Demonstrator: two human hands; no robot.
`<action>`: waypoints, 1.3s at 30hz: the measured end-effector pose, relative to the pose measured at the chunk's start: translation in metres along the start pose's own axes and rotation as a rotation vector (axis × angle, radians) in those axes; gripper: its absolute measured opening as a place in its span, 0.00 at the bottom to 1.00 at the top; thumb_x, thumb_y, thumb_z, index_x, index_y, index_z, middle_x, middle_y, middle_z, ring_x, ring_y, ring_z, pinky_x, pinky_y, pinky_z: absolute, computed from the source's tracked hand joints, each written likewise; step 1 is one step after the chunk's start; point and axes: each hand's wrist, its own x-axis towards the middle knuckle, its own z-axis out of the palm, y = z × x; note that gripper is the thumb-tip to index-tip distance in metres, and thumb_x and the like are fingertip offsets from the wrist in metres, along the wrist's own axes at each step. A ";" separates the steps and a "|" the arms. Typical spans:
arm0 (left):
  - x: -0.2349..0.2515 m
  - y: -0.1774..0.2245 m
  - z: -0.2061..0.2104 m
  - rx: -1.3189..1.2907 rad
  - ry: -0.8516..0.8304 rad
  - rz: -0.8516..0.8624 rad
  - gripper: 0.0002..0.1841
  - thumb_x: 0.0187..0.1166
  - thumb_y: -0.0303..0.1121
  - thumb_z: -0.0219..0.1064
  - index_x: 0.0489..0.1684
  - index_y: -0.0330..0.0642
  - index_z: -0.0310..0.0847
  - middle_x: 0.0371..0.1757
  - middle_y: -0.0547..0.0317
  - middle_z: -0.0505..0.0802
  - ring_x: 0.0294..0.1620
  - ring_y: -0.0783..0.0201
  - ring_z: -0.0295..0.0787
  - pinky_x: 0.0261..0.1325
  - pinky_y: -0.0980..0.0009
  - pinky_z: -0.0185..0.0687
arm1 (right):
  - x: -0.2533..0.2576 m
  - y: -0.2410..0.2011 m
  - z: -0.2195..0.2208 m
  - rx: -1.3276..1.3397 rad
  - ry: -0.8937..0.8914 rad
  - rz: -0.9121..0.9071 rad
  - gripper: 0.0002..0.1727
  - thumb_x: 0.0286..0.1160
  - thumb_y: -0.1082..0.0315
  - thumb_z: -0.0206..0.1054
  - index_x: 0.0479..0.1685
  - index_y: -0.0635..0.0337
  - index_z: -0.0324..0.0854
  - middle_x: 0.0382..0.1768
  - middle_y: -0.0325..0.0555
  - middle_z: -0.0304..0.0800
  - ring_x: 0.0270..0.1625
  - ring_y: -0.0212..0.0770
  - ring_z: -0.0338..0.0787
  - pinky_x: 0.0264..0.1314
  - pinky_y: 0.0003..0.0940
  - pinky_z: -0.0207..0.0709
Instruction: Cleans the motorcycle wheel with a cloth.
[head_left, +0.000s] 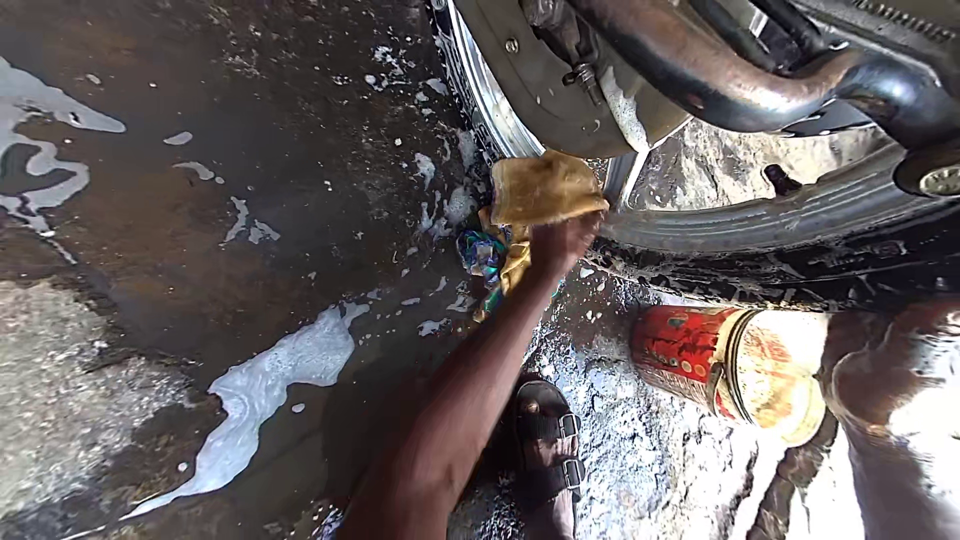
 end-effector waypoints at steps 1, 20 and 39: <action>-0.016 0.011 0.012 0.034 0.084 -0.062 0.23 0.84 0.45 0.65 0.64 0.33 0.86 0.65 0.34 0.90 0.73 0.41 0.83 0.79 0.40 0.70 | -0.004 -0.005 0.003 -0.008 -0.020 0.020 0.40 0.86 0.37 0.48 0.86 0.55 0.50 0.75 0.31 0.73 0.80 0.26 0.71 0.86 0.32 0.63; -0.022 0.071 0.014 0.151 -0.040 -0.079 0.26 0.92 0.45 0.46 0.58 0.35 0.89 0.57 0.38 0.94 0.63 0.42 0.91 0.63 0.40 0.81 | -0.026 0.004 0.040 0.210 -0.141 0.125 0.36 0.85 0.34 0.47 0.84 0.43 0.50 0.70 0.20 0.75 0.76 0.22 0.74 0.78 0.29 0.72; -0.014 0.026 -0.009 0.219 -0.083 -0.178 0.29 0.92 0.52 0.48 0.60 0.34 0.87 0.60 0.38 0.93 0.69 0.43 0.88 0.74 0.42 0.75 | -0.036 0.007 0.065 0.219 0.026 0.236 0.38 0.86 0.37 0.48 0.84 0.53 0.49 0.69 0.30 0.75 0.76 0.28 0.75 0.79 0.36 0.71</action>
